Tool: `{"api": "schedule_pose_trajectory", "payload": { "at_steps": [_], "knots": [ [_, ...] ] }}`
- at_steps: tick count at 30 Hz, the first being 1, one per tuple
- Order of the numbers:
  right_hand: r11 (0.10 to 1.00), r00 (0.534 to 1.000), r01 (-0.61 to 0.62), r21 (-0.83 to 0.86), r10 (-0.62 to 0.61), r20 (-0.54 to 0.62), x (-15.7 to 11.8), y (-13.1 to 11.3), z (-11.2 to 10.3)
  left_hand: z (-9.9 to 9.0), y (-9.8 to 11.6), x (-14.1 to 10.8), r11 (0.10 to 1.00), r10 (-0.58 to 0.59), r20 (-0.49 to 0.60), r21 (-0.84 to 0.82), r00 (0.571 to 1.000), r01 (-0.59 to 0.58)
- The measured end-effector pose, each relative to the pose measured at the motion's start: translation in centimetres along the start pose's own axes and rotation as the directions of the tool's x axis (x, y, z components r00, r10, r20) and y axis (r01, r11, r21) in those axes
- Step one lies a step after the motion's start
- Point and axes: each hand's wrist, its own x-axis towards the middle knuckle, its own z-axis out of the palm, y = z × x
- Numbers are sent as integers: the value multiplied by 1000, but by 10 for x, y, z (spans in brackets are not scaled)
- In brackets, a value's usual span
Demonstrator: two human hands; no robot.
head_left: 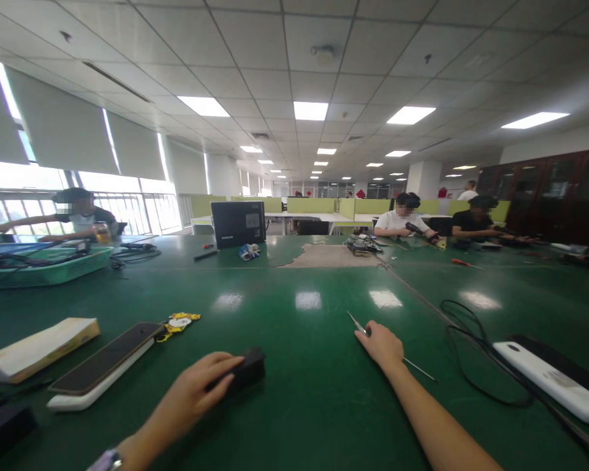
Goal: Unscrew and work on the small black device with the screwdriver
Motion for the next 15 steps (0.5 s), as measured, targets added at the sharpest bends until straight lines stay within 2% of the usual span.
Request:
{"api": "schedule_pose_trajectory", "payload": {
  "at_steps": [2,4,6,8,10,12,13,15],
  "knots": [
    [1000,1000,-9,14,9,11,1,0,-2,40,29,27,994,58,50,-100,997,-53],
    [999,1000,-14,30,14,19,2,1,-4,68,57,48,983,88,76,-171,993,-74],
    [999,999,-18,45,17,31,3,1,-5,85,78,64,977,108,111,-195,988,-85],
    [998,999,-23,53,21,42,3,2,-7,92,89,72,977,118,163,-194,980,-85],
    [998,998,-30,54,28,49,3,2,-8,87,89,73,983,114,195,-163,974,-83],
    [998,998,-38,56,35,54,3,2,-9,68,74,65,994,87,160,-83,983,-74],
    [997,998,-41,59,38,56,3,1,-9,52,63,58,998,54,103,-25,993,-52],
    [997,997,-45,65,42,59,2,1,-10,9,35,38,993,-16,-88,114,996,26]
  ]
}}
